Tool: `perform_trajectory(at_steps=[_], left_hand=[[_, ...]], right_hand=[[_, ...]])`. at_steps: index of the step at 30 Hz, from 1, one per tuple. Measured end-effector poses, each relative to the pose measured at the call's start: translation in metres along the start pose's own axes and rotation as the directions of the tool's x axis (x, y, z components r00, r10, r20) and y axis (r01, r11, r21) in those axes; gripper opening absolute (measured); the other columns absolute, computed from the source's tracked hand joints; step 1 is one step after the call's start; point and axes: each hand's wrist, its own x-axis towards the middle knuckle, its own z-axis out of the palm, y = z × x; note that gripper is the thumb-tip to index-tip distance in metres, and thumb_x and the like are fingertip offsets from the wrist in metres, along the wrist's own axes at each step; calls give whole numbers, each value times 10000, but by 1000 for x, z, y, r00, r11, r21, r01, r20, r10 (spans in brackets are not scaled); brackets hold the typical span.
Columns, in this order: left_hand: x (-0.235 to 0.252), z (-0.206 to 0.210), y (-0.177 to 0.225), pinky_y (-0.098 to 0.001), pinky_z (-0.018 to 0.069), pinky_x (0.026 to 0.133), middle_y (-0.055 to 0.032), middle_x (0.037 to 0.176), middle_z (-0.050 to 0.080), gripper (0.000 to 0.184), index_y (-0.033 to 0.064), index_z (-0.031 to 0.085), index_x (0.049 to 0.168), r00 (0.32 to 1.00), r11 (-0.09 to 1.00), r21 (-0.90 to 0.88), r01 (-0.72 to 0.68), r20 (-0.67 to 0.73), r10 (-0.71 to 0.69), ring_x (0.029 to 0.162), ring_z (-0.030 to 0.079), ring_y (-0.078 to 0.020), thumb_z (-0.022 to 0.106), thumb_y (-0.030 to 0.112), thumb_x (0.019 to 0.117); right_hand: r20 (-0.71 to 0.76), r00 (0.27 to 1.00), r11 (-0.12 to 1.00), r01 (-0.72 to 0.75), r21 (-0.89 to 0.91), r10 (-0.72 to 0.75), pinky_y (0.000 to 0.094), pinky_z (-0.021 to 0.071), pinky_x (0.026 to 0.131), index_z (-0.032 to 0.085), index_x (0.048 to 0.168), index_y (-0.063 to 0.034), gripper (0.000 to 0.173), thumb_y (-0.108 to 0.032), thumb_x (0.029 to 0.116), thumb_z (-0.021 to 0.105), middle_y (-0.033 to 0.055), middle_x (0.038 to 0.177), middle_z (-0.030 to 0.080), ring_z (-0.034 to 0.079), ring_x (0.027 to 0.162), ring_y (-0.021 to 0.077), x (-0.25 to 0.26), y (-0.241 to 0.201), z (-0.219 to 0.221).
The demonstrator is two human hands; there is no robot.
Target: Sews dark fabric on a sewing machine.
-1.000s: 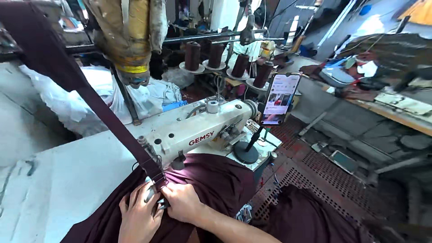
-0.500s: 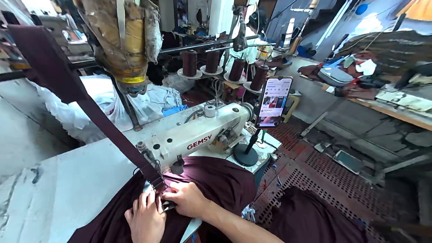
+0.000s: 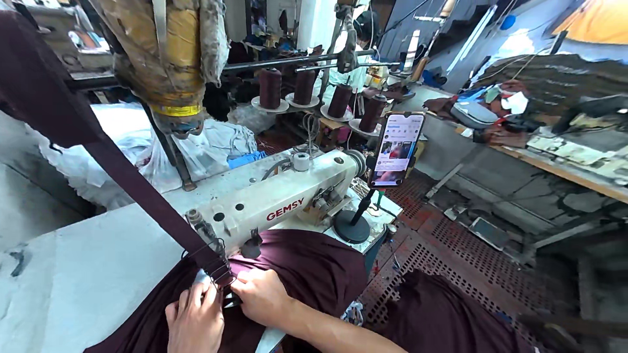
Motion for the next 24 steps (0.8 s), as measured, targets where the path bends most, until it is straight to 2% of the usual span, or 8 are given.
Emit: perform_trajectory(at_steps=[4,8,10,15,17,19,21,24], left_hand=[[15,1,-38,-615,471,847,-185,1060,674,385,117,775,962,995,987,-131,-98,19,102,1025,636,-421,466,346,987],[39,11,-72,-582,487,820,-128,1045,700,449,194,786,948,967,949,-185,-256,-40,253,1015,645,-381,444,482,990],[53,13,-81,-590,489,800,-145,1018,696,487,171,785,908,960,944,-179,-279,-51,274,997,645,-400,436,505,968],[55,-10,-55,-653,454,881,-236,1084,682,367,58,774,910,996,986,-143,-81,-49,74,1072,626,-475,529,331,934],[38,-23,-28,-562,531,913,-227,1094,687,309,-18,730,1029,995,942,-326,78,-38,-95,1051,663,-399,530,210,969],[19,-22,-17,-475,592,824,-194,1024,703,279,-40,682,1104,984,864,-475,169,29,-176,912,705,-301,511,158,1005],[12,-10,-24,-471,577,825,-170,1034,692,321,-2,707,1095,990,882,-451,138,34,-138,924,689,-289,499,225,1004],[27,3,-43,-608,514,928,-232,1129,683,443,11,725,1104,999,949,-313,27,-15,-33,1084,653,-435,450,340,994]], right_hand=[[-13,999,994,-44,-104,43,393,524,483,742,924,-94,124,-105,913,620,58,800,677,678,652,215,7,-19,1],[83,987,982,-123,-143,136,408,546,504,736,966,-51,176,-100,955,567,92,791,682,695,660,243,11,-40,-7],[169,969,981,-160,-113,178,435,560,543,729,1002,-32,201,-96,976,541,122,835,692,707,707,275,13,-44,-10],[229,953,981,-187,-58,196,461,575,596,713,1039,-14,199,-90,982,538,145,918,705,719,780,300,13,-47,-16],[136,978,987,-152,-57,159,427,558,538,714,976,-34,154,-81,948,570,115,869,697,702,702,265,7,-43,-11],[96,986,990,-132,-43,135,411,540,507,710,953,-41,120,-78,916,603,103,832,688,686,658,252,3,-40,-9],[93,986,990,-135,-29,137,410,530,502,705,945,-49,100,-84,894,627,93,812,682,683,652,249,3,-39,-9],[59,990,992,-123,-30,124,415,528,496,702,873,-64,82,-88,894,626,81,783,687,685,643,241,6,-35,-8]])
